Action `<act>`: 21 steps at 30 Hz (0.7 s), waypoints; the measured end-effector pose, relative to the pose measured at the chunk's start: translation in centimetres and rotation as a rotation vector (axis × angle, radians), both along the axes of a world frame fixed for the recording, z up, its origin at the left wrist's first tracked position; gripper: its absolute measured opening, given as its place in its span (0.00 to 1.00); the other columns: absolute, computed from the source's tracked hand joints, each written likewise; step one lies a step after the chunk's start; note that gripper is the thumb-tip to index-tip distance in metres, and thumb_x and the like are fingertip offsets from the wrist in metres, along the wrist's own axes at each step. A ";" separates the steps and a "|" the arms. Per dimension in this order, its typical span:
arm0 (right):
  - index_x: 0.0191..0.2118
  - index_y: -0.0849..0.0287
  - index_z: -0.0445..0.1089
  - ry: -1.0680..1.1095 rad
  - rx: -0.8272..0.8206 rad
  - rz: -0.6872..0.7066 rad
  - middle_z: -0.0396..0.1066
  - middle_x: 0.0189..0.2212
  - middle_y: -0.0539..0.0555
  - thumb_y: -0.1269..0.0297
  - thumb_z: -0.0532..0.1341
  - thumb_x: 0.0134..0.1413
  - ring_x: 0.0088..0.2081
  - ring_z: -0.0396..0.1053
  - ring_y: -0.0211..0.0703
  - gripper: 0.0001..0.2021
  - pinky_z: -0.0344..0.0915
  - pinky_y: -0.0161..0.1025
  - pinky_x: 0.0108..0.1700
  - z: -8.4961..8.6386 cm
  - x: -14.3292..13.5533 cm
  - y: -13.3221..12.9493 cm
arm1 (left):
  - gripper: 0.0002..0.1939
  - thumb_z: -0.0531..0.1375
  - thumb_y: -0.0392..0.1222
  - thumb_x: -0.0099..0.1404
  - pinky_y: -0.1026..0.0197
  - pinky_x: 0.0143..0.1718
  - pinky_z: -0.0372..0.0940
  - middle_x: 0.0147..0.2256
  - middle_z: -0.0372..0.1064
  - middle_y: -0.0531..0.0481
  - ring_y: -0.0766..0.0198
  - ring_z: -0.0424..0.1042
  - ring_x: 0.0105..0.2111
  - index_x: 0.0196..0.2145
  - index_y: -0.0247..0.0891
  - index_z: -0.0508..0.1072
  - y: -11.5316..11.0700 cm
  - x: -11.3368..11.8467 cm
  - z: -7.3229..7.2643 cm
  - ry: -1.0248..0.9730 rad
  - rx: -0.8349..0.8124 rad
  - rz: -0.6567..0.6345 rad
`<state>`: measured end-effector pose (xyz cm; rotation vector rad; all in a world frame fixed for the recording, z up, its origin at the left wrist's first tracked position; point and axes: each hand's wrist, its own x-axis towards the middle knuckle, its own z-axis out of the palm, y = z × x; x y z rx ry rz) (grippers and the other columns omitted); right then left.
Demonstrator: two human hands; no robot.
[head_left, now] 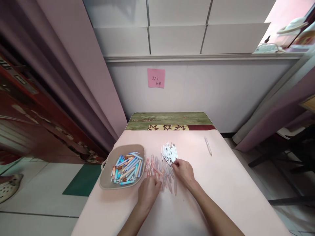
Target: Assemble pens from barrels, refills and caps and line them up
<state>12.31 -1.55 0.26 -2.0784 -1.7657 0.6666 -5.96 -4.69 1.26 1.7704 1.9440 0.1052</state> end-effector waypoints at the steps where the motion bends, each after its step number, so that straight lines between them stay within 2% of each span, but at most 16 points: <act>1: 0.32 0.55 0.74 -0.014 0.010 0.006 0.76 0.33 0.51 0.62 0.56 0.58 0.35 0.71 0.39 0.10 0.55 0.32 0.31 0.0 -0.4 0.6 | 0.09 0.55 0.41 0.58 0.60 0.29 0.54 0.27 0.73 0.45 0.56 0.72 0.32 0.22 0.38 0.69 -0.1 -0.1 0.0 -0.012 0.007 0.004; 5: 0.34 0.56 0.75 -0.082 0.018 0.041 0.75 0.36 0.54 0.65 0.56 0.57 0.36 0.71 0.41 0.09 0.56 0.34 0.33 -0.5 -2.2 2.3 | 0.08 0.57 0.41 0.58 0.62 0.27 0.53 0.23 0.69 0.50 0.61 0.69 0.27 0.22 0.39 0.66 -1.2 -0.6 0.7 -0.223 0.097 0.024; 8: 0.31 0.60 0.74 -0.130 -0.003 0.051 0.75 0.33 0.58 0.68 0.57 0.55 0.35 0.72 0.44 0.08 0.56 0.35 0.33 -0.7 -3.2 3.1 | 0.08 0.59 0.43 0.58 0.64 0.25 0.54 0.20 0.63 0.55 0.65 0.64 0.22 0.24 0.39 0.67 -1.7 -0.7 2.2 -0.552 0.172 0.048; 11: 0.31 0.60 0.73 -0.154 0.006 0.046 0.75 0.33 0.59 0.67 0.56 0.56 0.33 0.72 0.45 0.08 0.57 0.36 0.32 -0.1 -3.4 3.1 | 0.08 0.60 0.45 0.59 0.66 0.22 0.56 0.23 0.64 0.55 0.68 0.64 0.22 0.29 0.38 0.69 -1.2 -0.7 4.2 -0.967 0.104 0.101; 13: 0.32 0.58 0.72 -0.137 0.061 0.031 0.75 0.33 0.56 0.65 0.55 0.57 0.33 0.72 0.43 0.09 0.57 0.35 0.32 0.9 -3.1 2.4 | 0.08 0.61 0.45 0.59 0.67 0.24 0.61 0.27 0.69 0.52 0.67 0.68 0.25 0.31 0.37 0.69 -0.3 -0.7 5.4 -1.238 -0.001 0.213; 15: 0.30 0.57 0.70 -0.028 0.160 -0.001 0.74 0.30 0.53 0.62 0.55 0.58 0.31 0.71 0.41 0.09 0.57 0.34 0.32 1.9 -2.5 1.0 | 0.08 0.62 0.43 0.58 0.65 0.27 0.66 0.32 0.74 0.47 0.65 0.72 0.27 0.32 0.36 0.69 0.8 -0.6 6.1 -1.452 -0.087 0.377; 19: 0.30 0.56 0.66 0.385 0.317 -0.030 0.71 0.22 0.49 0.58 0.54 0.60 0.23 0.67 0.37 0.11 0.58 0.32 0.27 3.8 -1.4 -3.1 | 0.05 0.62 0.37 0.58 0.63 0.31 0.71 0.34 0.77 0.41 0.64 0.76 0.28 0.33 0.33 0.71 2.7 -0.2 6.0 -1.709 -0.130 0.653; 21: 0.30 0.55 0.65 0.478 0.348 0.000 0.69 0.22 0.49 0.57 0.55 0.59 0.22 0.65 0.36 0.10 0.58 0.30 0.24 4.5 -1.3 -5.0 | 0.05 0.61 0.34 0.59 0.63 0.33 0.72 0.33 0.77 0.41 0.64 0.76 0.29 0.35 0.32 0.72 3.1 0.3 5.7 -1.787 -0.120 0.738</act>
